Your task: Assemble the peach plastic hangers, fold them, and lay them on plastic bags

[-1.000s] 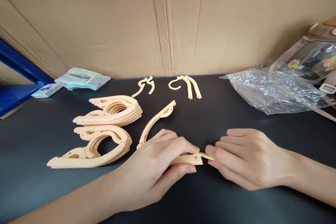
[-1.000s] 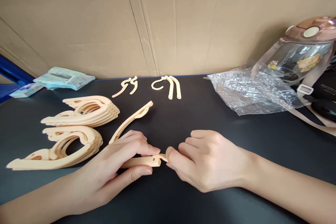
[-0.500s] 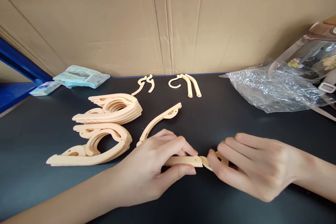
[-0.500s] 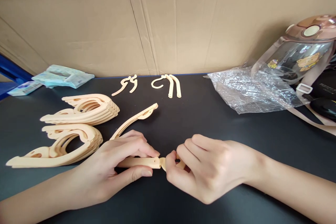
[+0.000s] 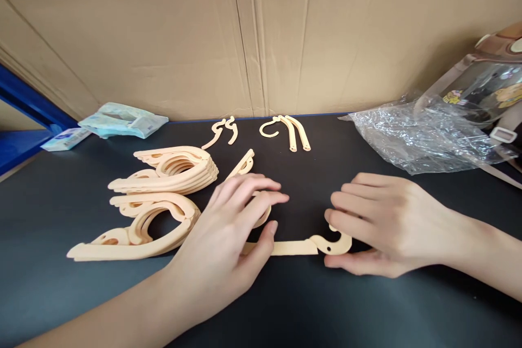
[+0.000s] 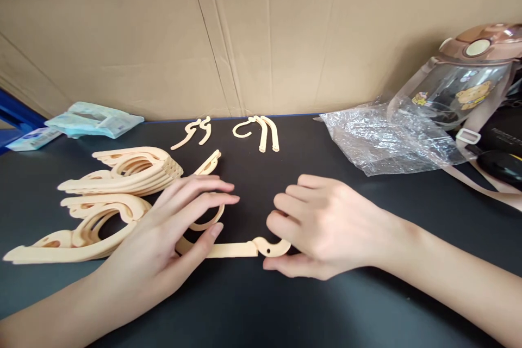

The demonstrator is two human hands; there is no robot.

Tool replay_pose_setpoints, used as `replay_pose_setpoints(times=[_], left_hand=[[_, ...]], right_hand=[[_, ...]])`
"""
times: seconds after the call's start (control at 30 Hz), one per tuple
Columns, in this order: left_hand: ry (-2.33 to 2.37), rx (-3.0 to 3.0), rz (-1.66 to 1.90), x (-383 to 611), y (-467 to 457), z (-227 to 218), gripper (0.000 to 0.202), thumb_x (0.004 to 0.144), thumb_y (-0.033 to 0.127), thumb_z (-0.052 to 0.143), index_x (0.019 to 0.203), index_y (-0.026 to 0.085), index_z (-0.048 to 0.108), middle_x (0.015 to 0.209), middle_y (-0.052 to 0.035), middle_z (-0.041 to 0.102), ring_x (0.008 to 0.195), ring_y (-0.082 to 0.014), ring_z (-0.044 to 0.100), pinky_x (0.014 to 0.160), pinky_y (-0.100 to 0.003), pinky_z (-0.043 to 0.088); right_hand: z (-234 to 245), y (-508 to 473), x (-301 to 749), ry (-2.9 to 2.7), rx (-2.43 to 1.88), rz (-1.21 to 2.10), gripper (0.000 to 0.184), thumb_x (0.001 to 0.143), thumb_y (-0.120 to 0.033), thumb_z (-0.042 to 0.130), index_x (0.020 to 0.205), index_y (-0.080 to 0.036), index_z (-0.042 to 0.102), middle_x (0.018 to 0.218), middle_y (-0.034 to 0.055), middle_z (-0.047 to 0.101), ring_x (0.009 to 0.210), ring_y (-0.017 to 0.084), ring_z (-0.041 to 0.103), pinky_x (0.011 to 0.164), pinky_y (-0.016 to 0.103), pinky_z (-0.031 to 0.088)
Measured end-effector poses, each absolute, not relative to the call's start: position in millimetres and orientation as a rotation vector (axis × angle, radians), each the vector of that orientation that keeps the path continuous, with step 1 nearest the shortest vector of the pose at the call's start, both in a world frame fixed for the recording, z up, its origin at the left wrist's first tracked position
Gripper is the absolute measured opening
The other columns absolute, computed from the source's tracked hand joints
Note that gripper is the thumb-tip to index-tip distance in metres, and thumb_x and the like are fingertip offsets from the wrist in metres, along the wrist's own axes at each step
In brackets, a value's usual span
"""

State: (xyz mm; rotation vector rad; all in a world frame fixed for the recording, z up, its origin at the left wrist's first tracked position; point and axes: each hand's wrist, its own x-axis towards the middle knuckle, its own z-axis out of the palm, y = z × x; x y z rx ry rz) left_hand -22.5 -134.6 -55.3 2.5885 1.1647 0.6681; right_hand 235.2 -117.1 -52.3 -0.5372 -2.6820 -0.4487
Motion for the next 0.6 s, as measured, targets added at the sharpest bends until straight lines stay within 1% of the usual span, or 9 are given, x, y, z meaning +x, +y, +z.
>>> replay_pose_setpoints(times=[0.07,0.13,0.23,0.3,0.4,0.47,0.53,0.6], left_hand=[[1.270,2.594,0.668,-24,-135,-60,0.029,0.096,0.017,0.044,0.121,0.023,0.056,0.133,-0.0084,0.052,0.131,-0.0274,0.039,0.106,-0.049,0.042],[1.307,2.571,0.654,-25,-135,-65,0.029,0.096,0.019,0.043,0.121,0.023,0.057,0.135,-0.0092,0.050,0.133,-0.0290,0.038,0.103,-0.050,0.047],[1.289,2.529,0.653,-24,-136,-69,0.028,0.095,0.019,0.044,0.120,0.023,0.058,0.135,-0.0092,0.050,0.130,-0.0280,0.043,0.088,-0.040,0.057],[1.277,2.522,0.660,-24,-136,-69,0.028,0.095,0.017,0.045,0.119,0.023,0.058,0.134,-0.0088,0.051,0.126,-0.0260,0.047,0.083,-0.035,0.059],[1.290,2.534,0.649,-24,-134,-66,0.030,0.095,0.015,0.045,0.122,0.021,0.057,0.134,-0.0092,0.052,0.122,-0.0242,0.051,0.088,-0.037,0.058],[1.287,2.528,0.638,-24,-132,-65,0.031,0.095,0.015,0.046,0.123,0.020,0.056,0.135,-0.0103,0.051,0.121,-0.0240,0.052,0.088,-0.037,0.058],[1.284,2.557,0.636,-24,-131,-65,0.028,0.095,0.016,0.047,0.121,0.019,0.058,0.134,-0.0109,0.052,0.122,-0.0254,0.052,0.091,-0.041,0.056],[1.300,2.621,0.625,-24,-130,-65,0.025,0.095,0.017,0.048,0.117,0.019,0.061,0.131,-0.0107,0.055,0.124,-0.0283,0.050,0.097,-0.048,0.052]], right_hand=[[-50,-114,236,-2.702,-0.636,-0.263,0.029,0.091,-0.042,0.056,0.077,-0.017,0.064,0.066,0.0001,0.052,0.059,0.015,0.041,0.060,0.032,0.033],[-48,-112,235,-2.706,-0.720,-0.056,0.020,0.087,-0.037,0.060,0.082,-0.018,0.064,0.073,0.0013,0.055,0.067,0.016,0.045,0.069,0.034,0.037],[-48,-113,233,-2.701,-0.769,0.203,0.011,0.082,-0.026,0.063,0.089,-0.018,0.064,0.085,0.0028,0.059,0.078,0.017,0.050,0.083,0.037,0.039],[-49,-115,232,-2.701,-0.770,0.317,0.011,0.081,-0.019,0.063,0.091,-0.018,0.064,0.091,0.0037,0.060,0.085,0.018,0.052,0.087,0.037,0.039],[-49,-119,231,-2.704,-0.759,0.436,0.014,0.080,-0.012,0.060,0.090,-0.020,0.065,0.101,0.0052,0.059,0.094,0.018,0.053,0.089,0.035,0.041],[-49,-120,230,-2.707,-0.739,0.466,0.019,0.081,-0.008,0.057,0.091,-0.021,0.066,0.107,0.0060,0.059,0.097,0.018,0.053,0.088,0.033,0.042],[-49,-120,231,-2.701,-0.738,0.400,0.021,0.085,-0.008,0.053,0.094,-0.021,0.066,0.105,0.0065,0.059,0.091,0.017,0.054,0.082,0.032,0.043],[-50,-118,231,-2.682,-0.779,0.199,0.018,0.092,-0.014,0.050,0.093,-0.019,0.067,0.094,0.0063,0.061,0.079,0.017,0.054,0.074,0.031,0.042]])
